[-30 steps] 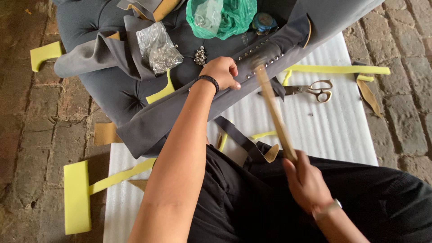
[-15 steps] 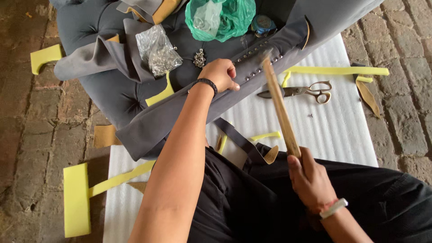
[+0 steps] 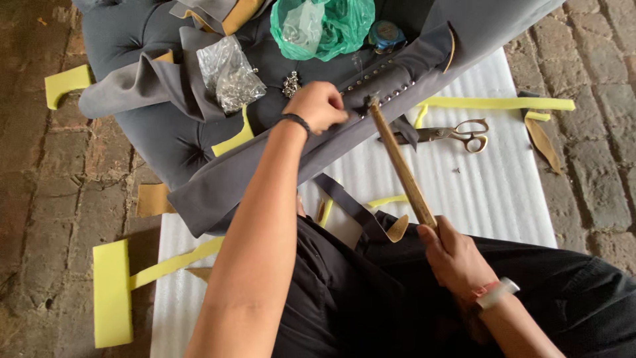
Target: The person sits on the floor with a tufted gray sofa arm across their lap and hammers decorative metal tacks along the fabric edge using a wooden-handled hammer, placing each tack by hand. They briefly use pliers to adjust a tack, then cut and tuck excess fabric with scissors and continue hammering tacks along the rail.
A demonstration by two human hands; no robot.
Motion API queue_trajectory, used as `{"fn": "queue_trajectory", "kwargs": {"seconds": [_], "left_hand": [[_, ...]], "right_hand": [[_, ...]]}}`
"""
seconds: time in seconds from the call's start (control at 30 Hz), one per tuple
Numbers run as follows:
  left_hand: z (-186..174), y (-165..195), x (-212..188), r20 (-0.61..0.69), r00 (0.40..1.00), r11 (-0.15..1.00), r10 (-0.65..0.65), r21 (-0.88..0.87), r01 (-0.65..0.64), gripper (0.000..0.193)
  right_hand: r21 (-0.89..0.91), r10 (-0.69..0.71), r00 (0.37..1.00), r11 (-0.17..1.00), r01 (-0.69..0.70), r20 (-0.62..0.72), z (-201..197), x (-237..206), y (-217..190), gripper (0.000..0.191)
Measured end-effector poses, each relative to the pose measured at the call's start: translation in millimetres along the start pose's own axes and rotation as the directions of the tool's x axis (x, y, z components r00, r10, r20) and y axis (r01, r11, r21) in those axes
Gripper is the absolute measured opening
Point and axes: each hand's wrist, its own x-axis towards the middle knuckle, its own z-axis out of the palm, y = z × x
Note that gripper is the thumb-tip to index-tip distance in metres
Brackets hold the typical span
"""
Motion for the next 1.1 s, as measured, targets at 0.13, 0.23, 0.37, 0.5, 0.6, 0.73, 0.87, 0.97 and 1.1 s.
{"fn": "queue_trajectory", "kwargs": {"seconds": [0.13,0.23,0.37,0.5,0.6,0.73,0.87,0.97,1.1], "left_hand": [[-29,-34,-2,-0.56,0.789,0.932,0.253,0.359,-0.044,0.007],[-38,-56,2,-0.576,0.807,0.884,0.13,0.436,0.168,0.009],[-28,-60,12,-0.563,0.826,0.873,0.027,0.416,0.255,0.015],[-30,-58,11,-0.58,0.814,0.895,-0.031,0.347,0.281,0.01],[-41,-55,-4,-0.58,0.805,0.945,-0.126,0.175,0.275,0.012],[-40,-29,-28,-0.556,0.831,0.999,0.017,0.04,0.006,0.018],[12,20,-56,-0.262,0.965,0.916,-0.02,-0.391,-0.087,0.024],[50,42,-79,-0.043,0.999,0.927,0.004,-0.375,-0.02,0.026],[63,46,-89,0.039,0.999,0.884,-0.014,-0.466,0.031,0.022]], "right_hand": [[0.33,0.06,0.997,0.941,-0.075,0.056,2,4,2,0.044],[0.384,-0.014,1.0,0.923,0.012,0.003,6,8,2,0.043],[0.394,-0.063,0.998,0.916,0.068,-0.025,8,22,-5,0.038],[0.397,-0.151,0.988,0.905,0.151,-0.033,8,40,-18,0.034],[0.381,-0.17,0.985,0.91,0.167,-0.026,10,48,-26,0.028],[0.313,-0.197,0.979,0.927,0.206,-0.059,12,52,-37,0.019],[0.239,-0.338,0.928,0.899,0.367,-0.155,11,63,-57,0.016],[0.312,-0.393,0.895,0.841,0.442,-0.209,12,77,-75,0.014],[0.318,-0.398,0.894,0.837,0.446,-0.206,15,87,-87,0.013]]}}
